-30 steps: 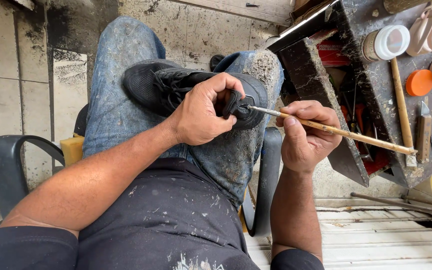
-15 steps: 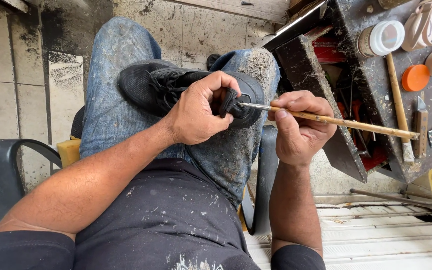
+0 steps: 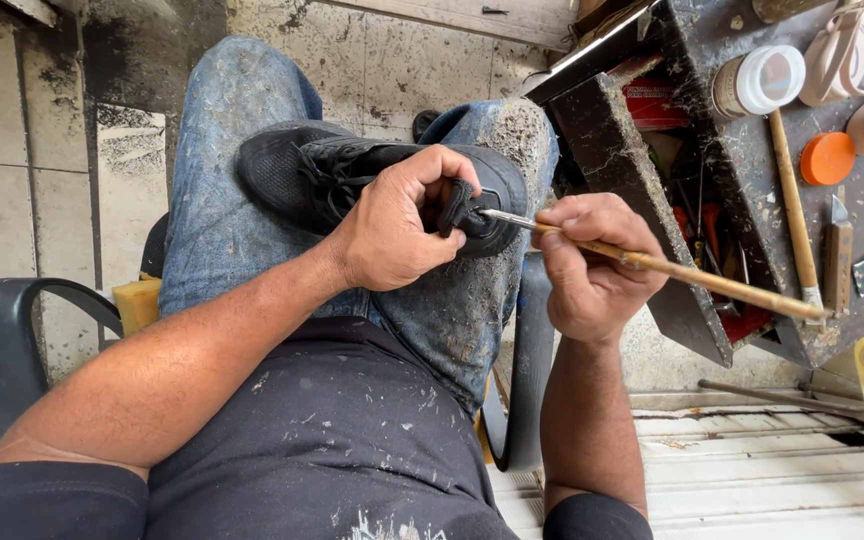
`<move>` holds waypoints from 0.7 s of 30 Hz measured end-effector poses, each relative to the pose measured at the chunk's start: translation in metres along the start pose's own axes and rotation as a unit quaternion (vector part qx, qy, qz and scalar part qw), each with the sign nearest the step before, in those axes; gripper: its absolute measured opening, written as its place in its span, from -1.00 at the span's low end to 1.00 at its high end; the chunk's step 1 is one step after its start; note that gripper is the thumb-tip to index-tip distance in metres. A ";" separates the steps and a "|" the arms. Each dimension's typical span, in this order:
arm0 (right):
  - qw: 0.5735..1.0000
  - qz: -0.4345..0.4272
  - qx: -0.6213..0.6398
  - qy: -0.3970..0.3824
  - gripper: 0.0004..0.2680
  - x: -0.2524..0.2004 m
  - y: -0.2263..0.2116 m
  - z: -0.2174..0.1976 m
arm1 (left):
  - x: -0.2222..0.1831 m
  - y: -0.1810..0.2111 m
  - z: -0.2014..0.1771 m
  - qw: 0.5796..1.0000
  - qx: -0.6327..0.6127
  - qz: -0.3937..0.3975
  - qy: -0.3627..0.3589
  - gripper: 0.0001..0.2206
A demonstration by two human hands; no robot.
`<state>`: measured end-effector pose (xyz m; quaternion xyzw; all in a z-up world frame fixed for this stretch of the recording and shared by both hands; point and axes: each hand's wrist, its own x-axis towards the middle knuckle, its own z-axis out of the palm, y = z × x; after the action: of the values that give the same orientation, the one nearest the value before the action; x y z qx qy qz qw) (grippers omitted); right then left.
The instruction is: Apply glue or paint to the soles and edges of sneakers using a brush
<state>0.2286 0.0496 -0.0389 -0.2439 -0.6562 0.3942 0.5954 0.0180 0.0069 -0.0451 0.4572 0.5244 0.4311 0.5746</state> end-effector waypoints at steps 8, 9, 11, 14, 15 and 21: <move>0.998 -0.010 -0.053 -0.029 -0.86 0.001 -0.009 -0.003 | -0.001 0.001 -0.001 1.000 -0.011 0.000 -0.001 -0.60; 0.998 -0.009 -0.057 -0.028 -0.86 0.001 -0.011 -0.001 | 0.000 -0.001 0.000 1.000 -0.017 0.005 -0.005 -0.60; 0.998 -0.012 -0.058 -0.028 -0.86 0.003 -0.009 -0.005 | -0.001 0.000 0.000 1.000 -0.014 0.007 -0.005 -0.60; 0.998 -0.013 -0.053 -0.025 -0.87 0.003 -0.007 -0.007 | -0.001 -0.002 0.000 1.000 -0.015 0.012 -0.004 -0.60; 0.998 -0.008 -0.051 -0.020 -0.87 0.001 -0.008 -0.007 | -0.001 -0.003 0.000 1.000 -0.020 0.013 -0.007 -0.60; 0.999 -0.025 -0.041 -0.004 -0.88 0.001 -0.004 -0.007 | -0.002 0.000 -0.001 0.999 -0.035 0.027 -0.012 -0.60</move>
<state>0.2358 0.0499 -0.0348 -0.2499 -0.6802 0.3531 0.5919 0.0172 0.0049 -0.0446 0.4555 0.4900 0.4589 0.5846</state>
